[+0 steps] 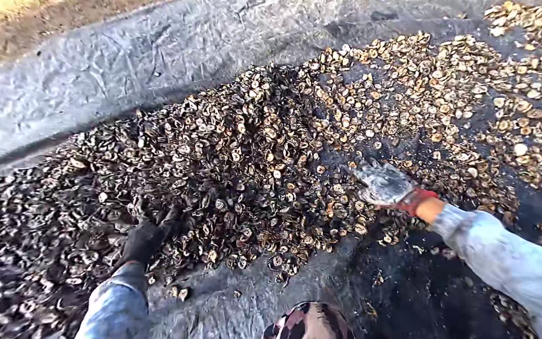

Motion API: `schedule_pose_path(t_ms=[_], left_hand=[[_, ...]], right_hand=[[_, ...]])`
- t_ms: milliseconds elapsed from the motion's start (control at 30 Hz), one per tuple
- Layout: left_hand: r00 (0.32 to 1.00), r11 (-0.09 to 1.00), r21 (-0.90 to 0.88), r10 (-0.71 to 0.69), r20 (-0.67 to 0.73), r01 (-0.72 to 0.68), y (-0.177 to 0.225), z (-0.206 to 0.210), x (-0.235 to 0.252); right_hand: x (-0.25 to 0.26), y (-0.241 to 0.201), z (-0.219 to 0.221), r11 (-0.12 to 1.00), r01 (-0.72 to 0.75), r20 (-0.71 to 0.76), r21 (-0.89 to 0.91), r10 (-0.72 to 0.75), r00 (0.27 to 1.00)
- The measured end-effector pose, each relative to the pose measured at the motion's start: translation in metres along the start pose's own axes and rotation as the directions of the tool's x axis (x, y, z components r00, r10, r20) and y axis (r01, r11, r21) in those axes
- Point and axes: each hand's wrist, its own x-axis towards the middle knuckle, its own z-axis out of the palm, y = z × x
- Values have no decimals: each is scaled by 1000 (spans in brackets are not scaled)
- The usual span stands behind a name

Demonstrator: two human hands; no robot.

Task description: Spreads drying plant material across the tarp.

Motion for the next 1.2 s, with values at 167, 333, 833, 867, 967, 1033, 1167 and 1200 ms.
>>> schedule_pose_path(t_ms=[167,333,833,867,967,1033,1167,1200], left_hand=[[996,998,34,59,-61,-57,-16,3,16],[976,971,-104,216,-9,-215,-2,-8,-19],[399,508,-741,849,346,-439,140,-15,-289],[336,155,-878,942,-7,-453,155,42,-282],[187,268,-945,954,233,-187,242,64,-287],[139,312,-948,943,302,-56,306,69,-294],[195,167,-930,975,106,-329,415,54,-281],[181,114,-892,983,37,-438,444,45,-277]], right_hand=[[220,-95,52,965,-260,-403,37,253,879],[208,-215,134,974,35,-463,226,75,883],[-71,-106,139,271,-254,95,929,487,868],[-95,-94,136,192,-276,113,942,593,798],[-158,-45,147,124,-229,41,966,797,603],[-171,-14,131,271,-235,-132,933,868,478],[-157,60,23,451,-503,-305,737,886,348],[-153,81,0,491,-609,-341,623,871,353]])
